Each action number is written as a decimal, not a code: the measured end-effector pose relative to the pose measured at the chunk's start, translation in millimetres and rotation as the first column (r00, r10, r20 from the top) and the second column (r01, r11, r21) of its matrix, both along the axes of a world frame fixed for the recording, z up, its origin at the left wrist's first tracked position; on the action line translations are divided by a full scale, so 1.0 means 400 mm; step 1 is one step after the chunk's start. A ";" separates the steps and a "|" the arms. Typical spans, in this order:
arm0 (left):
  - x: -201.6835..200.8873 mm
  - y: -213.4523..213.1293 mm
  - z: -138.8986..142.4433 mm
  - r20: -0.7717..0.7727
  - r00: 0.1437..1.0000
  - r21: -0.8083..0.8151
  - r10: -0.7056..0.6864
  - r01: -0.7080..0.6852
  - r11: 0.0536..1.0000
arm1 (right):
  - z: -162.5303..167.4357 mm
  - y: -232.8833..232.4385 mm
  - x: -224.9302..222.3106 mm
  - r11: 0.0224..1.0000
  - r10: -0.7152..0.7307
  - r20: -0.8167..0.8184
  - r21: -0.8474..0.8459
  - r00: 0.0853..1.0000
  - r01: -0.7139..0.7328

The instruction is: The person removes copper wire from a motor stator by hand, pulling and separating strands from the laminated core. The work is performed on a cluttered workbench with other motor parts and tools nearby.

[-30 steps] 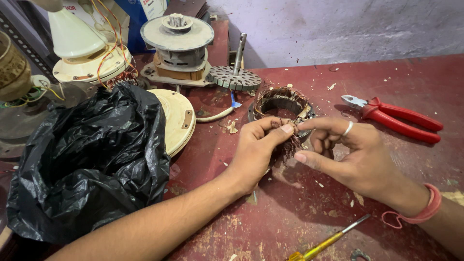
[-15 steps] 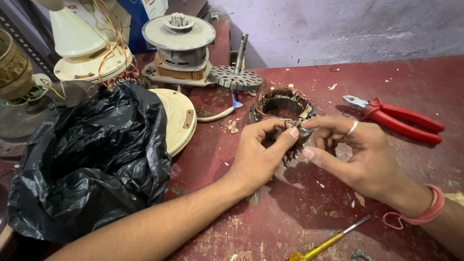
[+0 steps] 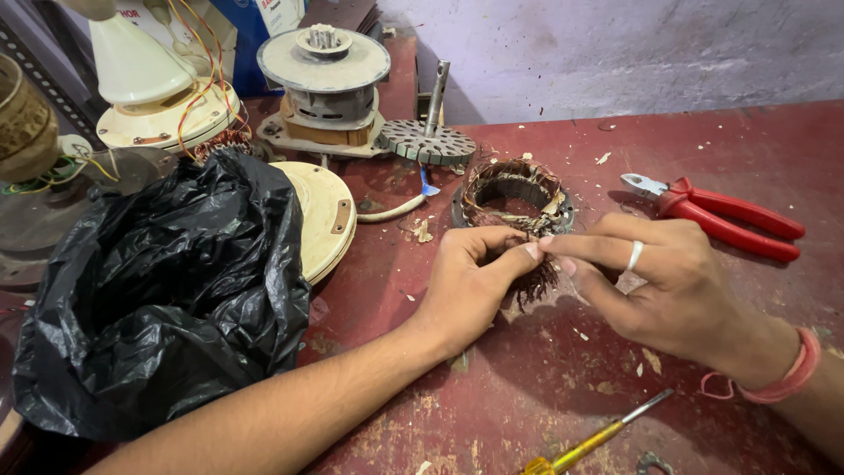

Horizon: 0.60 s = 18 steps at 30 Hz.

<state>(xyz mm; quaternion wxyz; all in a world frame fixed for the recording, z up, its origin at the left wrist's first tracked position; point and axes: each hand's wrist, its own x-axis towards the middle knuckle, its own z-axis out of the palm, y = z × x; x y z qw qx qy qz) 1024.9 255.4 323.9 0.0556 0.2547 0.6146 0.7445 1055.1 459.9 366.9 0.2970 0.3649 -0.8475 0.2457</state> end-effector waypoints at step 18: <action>0.003 0.011 -0.010 -0.208 0.974 -0.105 0.090 -0.114 0.988 | 0.031 -0.003 0.011 0.979 -0.043 -0.085 0.196 0.995 0.059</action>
